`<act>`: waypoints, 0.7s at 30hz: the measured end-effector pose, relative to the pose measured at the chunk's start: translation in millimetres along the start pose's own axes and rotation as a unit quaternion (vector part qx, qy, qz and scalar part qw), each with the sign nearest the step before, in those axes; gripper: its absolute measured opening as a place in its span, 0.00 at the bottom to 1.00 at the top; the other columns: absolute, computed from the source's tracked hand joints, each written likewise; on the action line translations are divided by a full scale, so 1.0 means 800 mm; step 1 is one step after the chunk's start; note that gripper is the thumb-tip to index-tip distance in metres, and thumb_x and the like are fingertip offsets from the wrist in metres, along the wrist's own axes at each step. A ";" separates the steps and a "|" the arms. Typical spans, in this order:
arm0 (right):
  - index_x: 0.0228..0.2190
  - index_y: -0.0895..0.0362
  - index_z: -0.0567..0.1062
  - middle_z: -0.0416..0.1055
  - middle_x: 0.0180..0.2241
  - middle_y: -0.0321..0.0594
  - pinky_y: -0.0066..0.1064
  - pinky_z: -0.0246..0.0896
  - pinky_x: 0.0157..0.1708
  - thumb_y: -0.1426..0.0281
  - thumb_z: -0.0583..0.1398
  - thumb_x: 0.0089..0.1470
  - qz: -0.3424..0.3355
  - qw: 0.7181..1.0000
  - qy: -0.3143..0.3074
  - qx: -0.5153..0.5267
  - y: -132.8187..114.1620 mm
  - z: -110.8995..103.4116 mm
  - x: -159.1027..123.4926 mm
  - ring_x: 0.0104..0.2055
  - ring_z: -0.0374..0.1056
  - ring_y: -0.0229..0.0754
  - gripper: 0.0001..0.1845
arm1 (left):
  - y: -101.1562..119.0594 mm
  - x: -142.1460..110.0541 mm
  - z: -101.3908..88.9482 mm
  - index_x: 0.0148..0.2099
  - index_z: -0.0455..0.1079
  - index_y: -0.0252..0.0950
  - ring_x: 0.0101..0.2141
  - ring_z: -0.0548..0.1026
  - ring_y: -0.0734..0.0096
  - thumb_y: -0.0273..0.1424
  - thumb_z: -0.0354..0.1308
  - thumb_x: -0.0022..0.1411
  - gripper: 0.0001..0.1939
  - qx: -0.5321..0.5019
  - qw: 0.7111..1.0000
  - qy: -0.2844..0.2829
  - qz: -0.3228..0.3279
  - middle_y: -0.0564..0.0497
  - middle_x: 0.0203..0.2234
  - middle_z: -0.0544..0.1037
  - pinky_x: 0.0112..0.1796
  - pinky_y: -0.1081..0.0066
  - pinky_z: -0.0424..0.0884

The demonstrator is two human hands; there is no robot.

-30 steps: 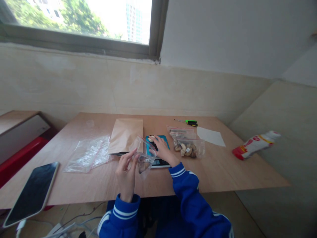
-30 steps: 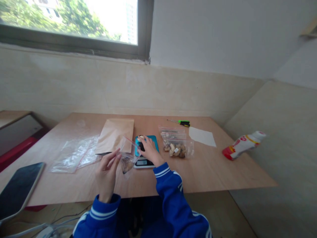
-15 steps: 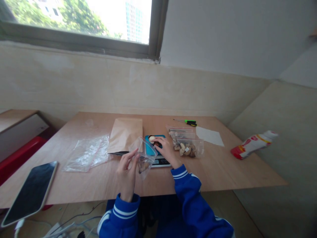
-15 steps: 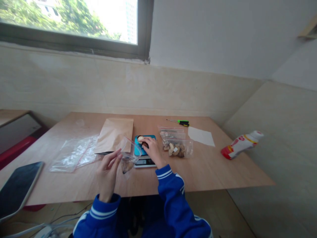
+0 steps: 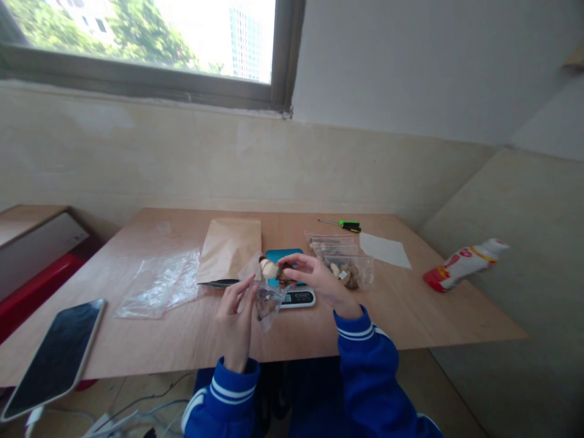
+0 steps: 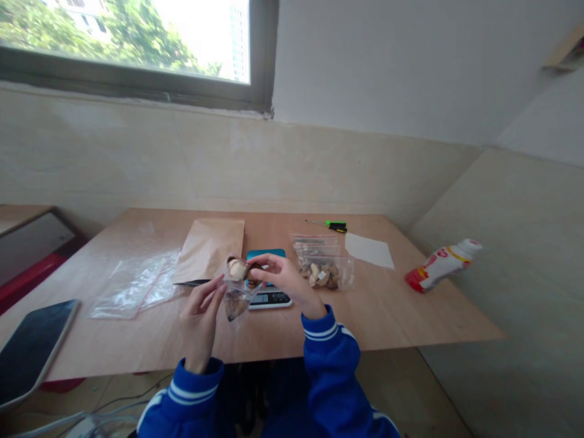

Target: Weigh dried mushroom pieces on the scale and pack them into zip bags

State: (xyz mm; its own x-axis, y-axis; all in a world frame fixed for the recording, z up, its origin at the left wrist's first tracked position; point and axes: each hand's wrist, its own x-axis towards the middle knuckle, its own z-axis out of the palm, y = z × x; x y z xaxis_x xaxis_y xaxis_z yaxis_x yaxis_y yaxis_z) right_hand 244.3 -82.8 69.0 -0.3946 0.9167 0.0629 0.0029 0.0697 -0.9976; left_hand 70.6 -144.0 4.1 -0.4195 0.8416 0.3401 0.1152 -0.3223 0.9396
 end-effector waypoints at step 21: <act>0.46 0.53 0.74 0.72 0.50 0.43 0.37 0.63 0.52 0.61 0.55 0.60 -0.155 0.963 0.112 -0.190 -0.024 0.023 -0.030 0.54 0.66 0.44 0.16 | 0.015 -0.015 0.005 0.44 0.75 0.37 0.42 0.76 0.66 0.36 0.61 0.58 0.13 -0.001 0.995 0.094 0.024 0.48 0.40 0.78 0.44 0.66 0.74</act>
State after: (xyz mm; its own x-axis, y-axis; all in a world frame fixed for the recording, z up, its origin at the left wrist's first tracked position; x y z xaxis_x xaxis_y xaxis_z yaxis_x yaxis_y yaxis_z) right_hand 236.7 -113.4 85.8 -0.2221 0.8878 0.4031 0.2703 0.4533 -0.8494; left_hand 80.6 -156.1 11.2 -0.5750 0.7295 0.3705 0.1368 -0.3607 0.9226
